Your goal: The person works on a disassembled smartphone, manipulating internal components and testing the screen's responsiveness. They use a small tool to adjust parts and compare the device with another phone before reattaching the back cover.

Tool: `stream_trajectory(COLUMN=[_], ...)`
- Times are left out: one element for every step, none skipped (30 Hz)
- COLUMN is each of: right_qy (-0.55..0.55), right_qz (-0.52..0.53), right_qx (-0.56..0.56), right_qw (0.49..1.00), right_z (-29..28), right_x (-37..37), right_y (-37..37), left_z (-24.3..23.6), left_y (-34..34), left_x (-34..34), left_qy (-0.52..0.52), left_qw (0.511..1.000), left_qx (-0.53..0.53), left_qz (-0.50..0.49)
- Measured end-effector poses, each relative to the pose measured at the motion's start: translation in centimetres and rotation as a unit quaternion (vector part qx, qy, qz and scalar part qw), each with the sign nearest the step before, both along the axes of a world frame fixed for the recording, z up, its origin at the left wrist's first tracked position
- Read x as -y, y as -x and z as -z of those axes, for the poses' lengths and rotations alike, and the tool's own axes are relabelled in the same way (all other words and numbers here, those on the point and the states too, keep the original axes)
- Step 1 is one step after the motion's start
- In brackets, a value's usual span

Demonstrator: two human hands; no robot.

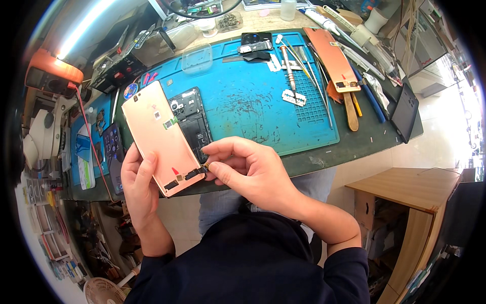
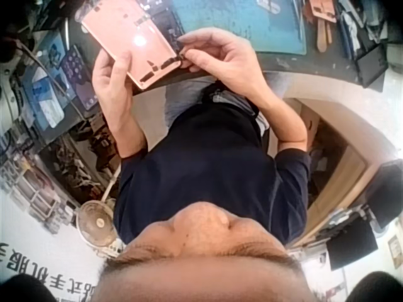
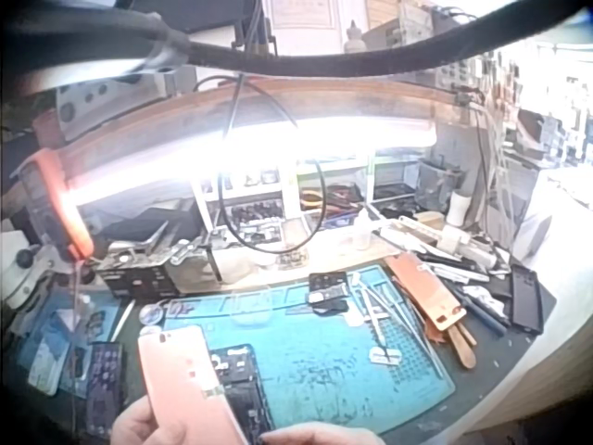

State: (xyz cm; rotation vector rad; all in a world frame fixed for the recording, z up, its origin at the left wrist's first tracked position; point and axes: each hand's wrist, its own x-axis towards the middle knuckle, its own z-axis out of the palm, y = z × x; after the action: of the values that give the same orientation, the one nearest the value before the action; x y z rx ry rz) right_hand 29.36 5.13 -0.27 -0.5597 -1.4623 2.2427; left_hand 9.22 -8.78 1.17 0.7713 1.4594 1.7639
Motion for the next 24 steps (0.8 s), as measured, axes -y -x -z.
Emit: stream_trajectory(right_qy=[0.002,0.004,0.007,0.008,0.009,0.01,0.011,0.012,0.012,0.013,0.012,0.011,0.011,0.011,0.011,0.009,0.006,0.002,0.001,-0.001,-0.004,-0.003,0.007,0.018], right_qz=[0.001,0.001,0.002,0.002,0.003,0.004,0.005,0.004,0.004,0.0,-0.003,-0.007,-0.007,-0.009,-0.011,-0.012,-0.012,-0.011,-0.013,-0.013,-0.014,-0.008,-0.005,-0.001], right_qx=[0.002,0.004,0.006,0.006,0.006,0.007,0.011,0.014,0.018,0.023,0.027,0.031,0.033,0.034,0.034,0.035,0.036,0.037,0.036,0.035,0.034,0.032,0.026,0.02], right_qw=[1.0,1.0,1.0,1.0,1.0,1.0,1.0,1.0,1.0,1.0,1.0,0.999,0.999,0.999,0.999,0.999,0.999,0.999,0.999,0.999,0.999,0.999,1.0,1.0], right_z=[0.0,0.0,0.0,0.0,-0.1,-0.1,-0.1,-0.2,-0.2,-0.3,-0.4,-0.4,-0.4,-0.4,-0.3,-0.3,-0.3,-0.2,-0.2,-0.3,-0.3,-0.2,-0.3,-0.4], right_x=[0.0,0.0,0.0,0.0,0.0,0.1,0.1,0.1,0.1,0.1,0.0,-0.1,-0.1,-0.1,-0.1,0.0,0.0,0.0,0.0,0.0,0.0,0.0,-0.1,-0.1], right_y=[0.0,0.0,0.0,0.0,0.1,0.1,0.1,0.1,0.2,0.1,0.1,0.0,0.0,0.0,0.0,0.0,0.0,0.0,0.0,0.0,0.0,-0.1,-0.1,-0.1], left_z=[0.0,-0.1,-0.1,-0.2,-0.2,-0.1,0.0,0.0,0.0,-0.1,-0.1,-0.2,-0.1,-0.1,-0.2,-0.2,-0.2,-0.3,-0.4,-0.5,-0.7,-0.7,-0.8,-0.9], left_y=[-0.1,-0.1,-0.1,-0.1,0.0,0.0,0.0,0.0,0.0,0.0,0.0,0.1,0.0,0.0,-0.1,-0.1,-0.1,-0.1,-0.1,-0.2,-0.2,0.0,-0.1,-0.3], left_x=[0.0,0.0,0.0,0.0,0.0,0.0,0.1,0.1,0.1,0.1,0.1,0.1,0.1,0.2,0.3,0.3,0.3,0.4,0.4,0.5,0.6,0.9,1.0,1.2], left_qy=[0.0,0.001,0.003,0.004,0.006,0.007,0.008,0.009,0.008,0.007,0.004,0.005,0.006,0.008,0.006,0.005,0.002,0.004,0.002,-0.001,-0.004,0.0,0.004,0.008], left_qw=[1.0,1.0,1.0,1.0,1.0,1.0,1.0,1.0,1.0,1.0,1.0,1.0,1.0,1.0,1.0,1.0,1.0,1.0,1.0,1.0,1.0,0.999,0.999,0.999], left_qx=[0.001,0.002,0.004,0.005,0.007,0.008,0.01,0.01,0.01,0.011,0.009,0.009,0.01,0.008,0.009,0.01,0.011,0.008,0.007,0.006,0.006,0.001,0.008,0.014], left_qz=[0.0,0.0,0.001,0.002,0.004,0.003,0.003,0.001,0.006,0.011,0.016,0.015,0.015,0.012,0.013,0.014,0.016,0.016,0.019,0.022,0.025,0.034,0.043,0.052])
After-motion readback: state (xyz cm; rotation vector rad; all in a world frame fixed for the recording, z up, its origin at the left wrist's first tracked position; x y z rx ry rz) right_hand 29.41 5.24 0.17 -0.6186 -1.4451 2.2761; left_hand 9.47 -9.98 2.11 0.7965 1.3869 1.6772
